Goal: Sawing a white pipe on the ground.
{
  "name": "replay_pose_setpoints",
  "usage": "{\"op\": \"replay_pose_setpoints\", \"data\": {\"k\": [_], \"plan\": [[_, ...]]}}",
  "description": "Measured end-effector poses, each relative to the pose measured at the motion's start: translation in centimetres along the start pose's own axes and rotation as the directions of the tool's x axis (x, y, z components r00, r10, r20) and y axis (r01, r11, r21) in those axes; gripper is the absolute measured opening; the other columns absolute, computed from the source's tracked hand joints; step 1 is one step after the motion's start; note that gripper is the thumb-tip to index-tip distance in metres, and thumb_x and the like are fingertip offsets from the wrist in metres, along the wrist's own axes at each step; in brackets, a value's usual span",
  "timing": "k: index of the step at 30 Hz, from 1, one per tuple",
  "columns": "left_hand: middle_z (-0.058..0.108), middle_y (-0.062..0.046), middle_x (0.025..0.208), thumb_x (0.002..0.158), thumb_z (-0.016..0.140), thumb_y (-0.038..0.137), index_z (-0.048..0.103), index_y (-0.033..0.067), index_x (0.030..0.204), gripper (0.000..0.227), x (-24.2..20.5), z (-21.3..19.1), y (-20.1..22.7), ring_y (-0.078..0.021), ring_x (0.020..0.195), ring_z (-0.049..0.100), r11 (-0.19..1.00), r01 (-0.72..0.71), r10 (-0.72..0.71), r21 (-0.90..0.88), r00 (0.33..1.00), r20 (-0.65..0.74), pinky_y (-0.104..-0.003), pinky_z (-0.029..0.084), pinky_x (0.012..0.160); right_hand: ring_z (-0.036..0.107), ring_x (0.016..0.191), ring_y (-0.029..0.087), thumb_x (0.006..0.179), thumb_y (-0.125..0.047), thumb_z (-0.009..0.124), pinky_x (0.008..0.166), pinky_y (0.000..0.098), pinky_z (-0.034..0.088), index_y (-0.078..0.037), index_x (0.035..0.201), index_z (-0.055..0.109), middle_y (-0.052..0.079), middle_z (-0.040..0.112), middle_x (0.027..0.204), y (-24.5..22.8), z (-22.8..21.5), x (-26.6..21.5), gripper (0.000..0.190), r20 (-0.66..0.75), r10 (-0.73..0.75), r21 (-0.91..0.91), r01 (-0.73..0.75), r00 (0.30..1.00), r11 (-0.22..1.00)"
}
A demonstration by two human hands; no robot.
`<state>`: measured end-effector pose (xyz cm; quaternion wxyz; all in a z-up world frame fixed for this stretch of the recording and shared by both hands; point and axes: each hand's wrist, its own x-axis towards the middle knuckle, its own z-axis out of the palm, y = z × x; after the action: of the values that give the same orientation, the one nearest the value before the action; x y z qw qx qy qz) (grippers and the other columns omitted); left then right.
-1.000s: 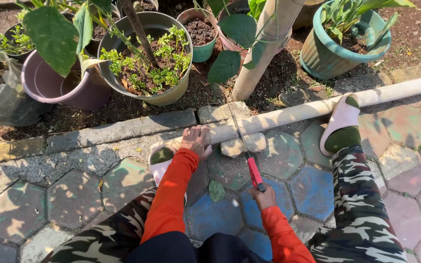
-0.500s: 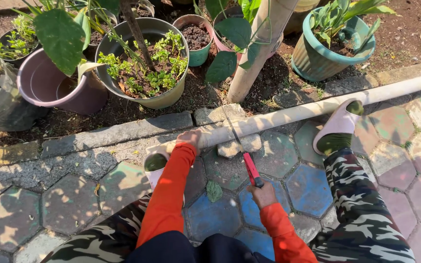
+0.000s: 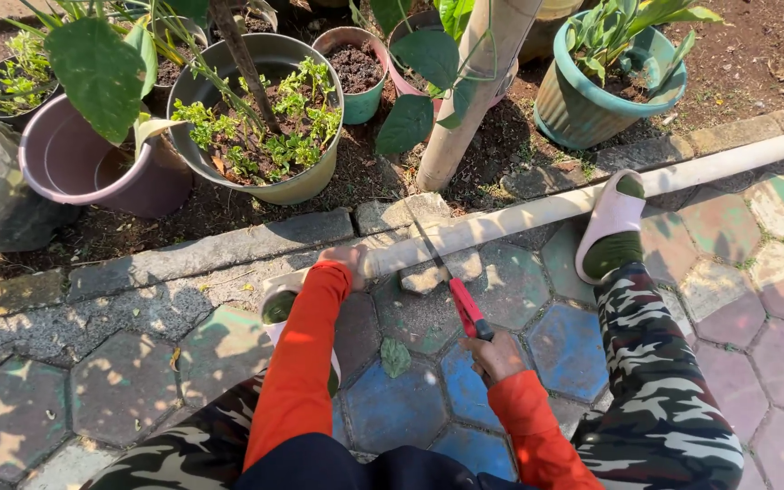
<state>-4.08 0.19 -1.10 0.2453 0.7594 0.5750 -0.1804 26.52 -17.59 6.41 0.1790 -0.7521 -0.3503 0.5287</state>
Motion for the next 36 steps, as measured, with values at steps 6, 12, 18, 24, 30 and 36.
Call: {"op": "replay_pose_setpoints", "data": {"k": [6, 12, 18, 24, 30, 36], "plan": [[0.058, -0.008, 0.137, 0.076, 0.081, 0.032, 0.048, 0.0129, 0.133, 0.069, -1.3, 0.8, 1.3, -0.0321, 0.124, 0.059, 0.998, 0.036, -0.041, -0.045, 0.994, -0.105, -0.046, 0.056, 0.091, 0.05, 0.046, 0.018, 0.08, -0.022, 0.078, 0.048, 0.0384, 0.041, 0.0, 0.072, 0.059, 0.005, 0.053, 0.056, 1.8, 1.7, 0.8, 0.03, -0.008, -0.003, 0.055, 0.004, 1.0, 0.998], [0.06, -0.012, 0.136, 0.082, 0.078, 0.036, 0.045, 0.0155, 0.143, 0.073, -2.4, 1.1, 3.6, -0.0313, 0.122, 0.062, 0.984, 0.15, -0.123, 0.101, 0.964, -0.236, -0.046, 0.049, 0.102, 0.049, 0.048, 0.02, 0.082, -0.024, 0.074, 0.05, 0.0393, 0.041, 0.0, 0.074, 0.059, 0.006, 0.053, 0.056, -0.1, 1.1, -0.2, 0.03, -0.012, -0.02, -0.1, 0.019, 1.0, 0.995], [0.069, -0.018, 0.123, 0.091, 0.07, 0.029, 0.058, 0.0094, 0.128, 0.044, 2.0, 3.8, 0.6, -0.0348, 0.109, 0.07, 0.995, 0.031, -0.052, -0.099, 0.975, -0.217, -0.045, 0.056, 0.093, 0.052, 0.047, 0.019, 0.078, -0.015, 0.072, 0.049, 0.037, 0.043, -0.001, 0.074, 0.06, 0.005, 0.056, 0.056, 3.9, 1.4, 1.8, 0.019, 0.11, -0.095, 0.238, 0.066, 0.989, 0.969], [0.072, -0.017, 0.112, 0.08, 0.077, 0.029, 0.063, 0.0083, 0.12, 0.048, -1.1, -1.6, 2.4, -0.0313, 0.101, 0.074, 0.995, 0.053, -0.057, -0.089, 0.997, -0.042, -0.042, 0.059, 0.087, 0.047, 0.046, 0.017, 0.083, -0.02, 0.075, 0.046, 0.0376, 0.038, -0.002, 0.074, 0.059, 0.004, 0.051, 0.055, 2.5, 0.8, 1.0, 0.026, -0.005, -0.065, 0.146, 0.065, 0.998, 0.987], [0.073, -0.019, 0.108, 0.068, 0.082, 0.024, 0.07, 0.0053, 0.113, 0.05, -0.7, -2.9, 1.7, -0.0337, 0.1, 0.072, 0.996, -0.013, 0.008, -0.09, 0.999, -0.053, -0.042, 0.058, 0.089, 0.048, 0.045, 0.016, 0.085, -0.027, 0.076, 0.045, 0.0364, 0.041, -0.002, 0.07, 0.057, 0.004, 0.051, 0.054, 1.3, 0.4, 1.2, 0.035, -0.029, -0.066, 0.025, 0.067, 0.997, 0.997], [0.074, -0.023, 0.108, 0.077, 0.073, 0.022, 0.076, -0.0002, 0.109, 0.039, -0.7, -3.3, 1.5, -0.0351, 0.101, 0.074, 0.998, -0.001, 0.006, -0.061, 0.996, 0.084, -0.042, 0.061, 0.087, 0.045, 0.045, 0.017, 0.087, -0.029, 0.077, 0.045, 0.0372, 0.041, 0.0, 0.071, 0.055, 0.006, 0.047, 0.056, -1.0, -0.2, -1.5, 0.039, 0.019, 0.003, 0.039, -0.003, 1.0, 0.999]]}}
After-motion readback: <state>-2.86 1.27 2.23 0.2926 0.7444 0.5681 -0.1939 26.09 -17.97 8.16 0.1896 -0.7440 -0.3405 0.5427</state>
